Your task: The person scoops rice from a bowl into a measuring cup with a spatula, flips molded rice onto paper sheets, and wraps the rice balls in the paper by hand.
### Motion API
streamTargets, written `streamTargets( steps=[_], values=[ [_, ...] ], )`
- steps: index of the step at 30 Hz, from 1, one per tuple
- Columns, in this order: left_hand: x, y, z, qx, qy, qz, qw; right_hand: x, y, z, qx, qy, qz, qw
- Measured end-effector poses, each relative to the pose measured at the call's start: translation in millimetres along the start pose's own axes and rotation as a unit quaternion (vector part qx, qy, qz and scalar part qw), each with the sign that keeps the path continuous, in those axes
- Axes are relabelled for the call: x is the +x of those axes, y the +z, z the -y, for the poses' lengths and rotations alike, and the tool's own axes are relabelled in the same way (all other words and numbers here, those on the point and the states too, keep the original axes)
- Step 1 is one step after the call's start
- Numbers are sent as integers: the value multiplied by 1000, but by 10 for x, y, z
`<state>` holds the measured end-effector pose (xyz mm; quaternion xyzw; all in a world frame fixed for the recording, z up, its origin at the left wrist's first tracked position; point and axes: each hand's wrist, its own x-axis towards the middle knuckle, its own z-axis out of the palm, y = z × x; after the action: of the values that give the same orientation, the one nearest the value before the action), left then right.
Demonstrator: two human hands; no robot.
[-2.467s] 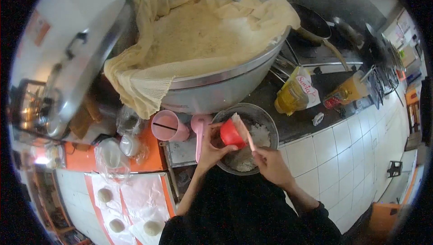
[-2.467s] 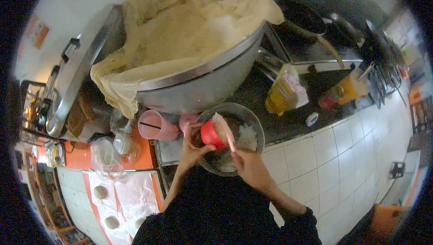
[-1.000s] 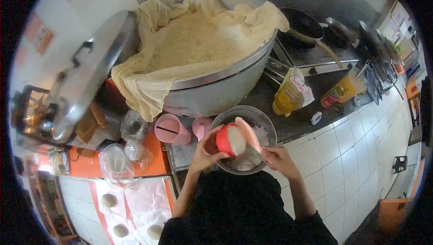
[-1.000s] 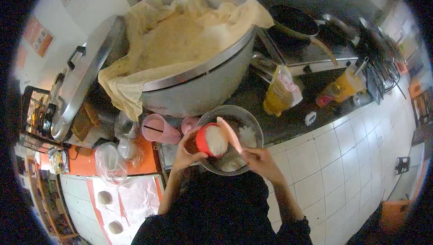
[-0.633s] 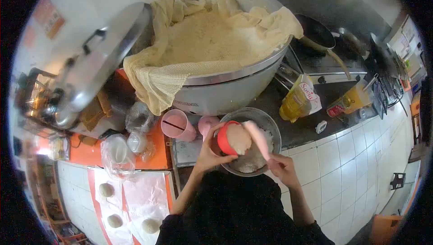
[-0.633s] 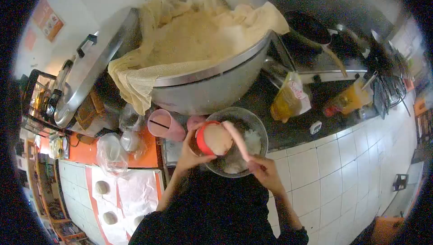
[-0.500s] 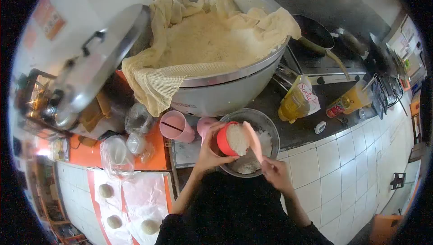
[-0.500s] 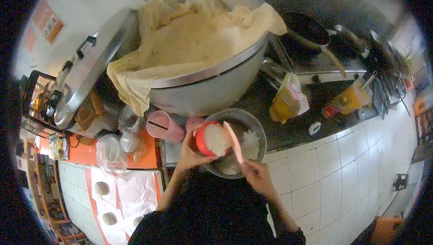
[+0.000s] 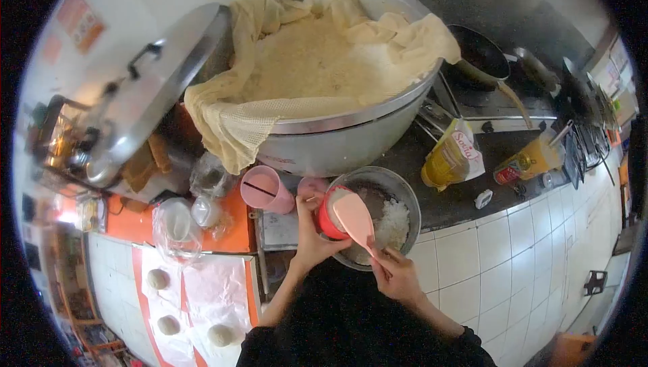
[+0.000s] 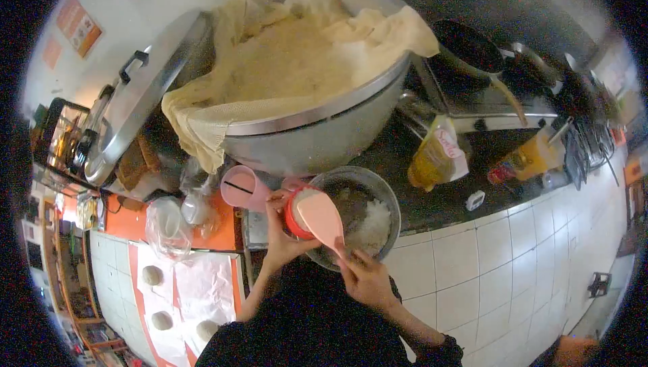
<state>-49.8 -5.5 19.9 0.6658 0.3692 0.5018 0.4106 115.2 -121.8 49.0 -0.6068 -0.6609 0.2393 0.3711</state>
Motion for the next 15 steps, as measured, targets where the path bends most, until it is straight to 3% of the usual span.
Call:
streamTargets(
  steps=[1,4,5,8,9,11,13,15],
  values=[
    [-31,-52,84,95,52,22,994,80,6,-23,-3,-20,-2,1000],
    [-148,-127,75,90,18,16,996,289,-167,-18,69,-27,60,995],
    [-150,-127,-2,96,80,-21,992,344,-258,-5,106,-25,91,990],
    [-273,-137,-86,14,23,-81,996,365,-371,37,151,20,58,987],
    [-298,-172,-128,60,36,-89,994,329,-276,26,115,-34,73,990],
    [-314,-269,-212,152,65,-100,981,256,-132,134,123,-35,136,982],
    [-427,-382,-195,114,78,-141,980,310,-79,69,151,-88,199,964],
    [-568,-472,-311,63,88,-167,980,300,-125,28,201,-64,201,957]
  ],
)
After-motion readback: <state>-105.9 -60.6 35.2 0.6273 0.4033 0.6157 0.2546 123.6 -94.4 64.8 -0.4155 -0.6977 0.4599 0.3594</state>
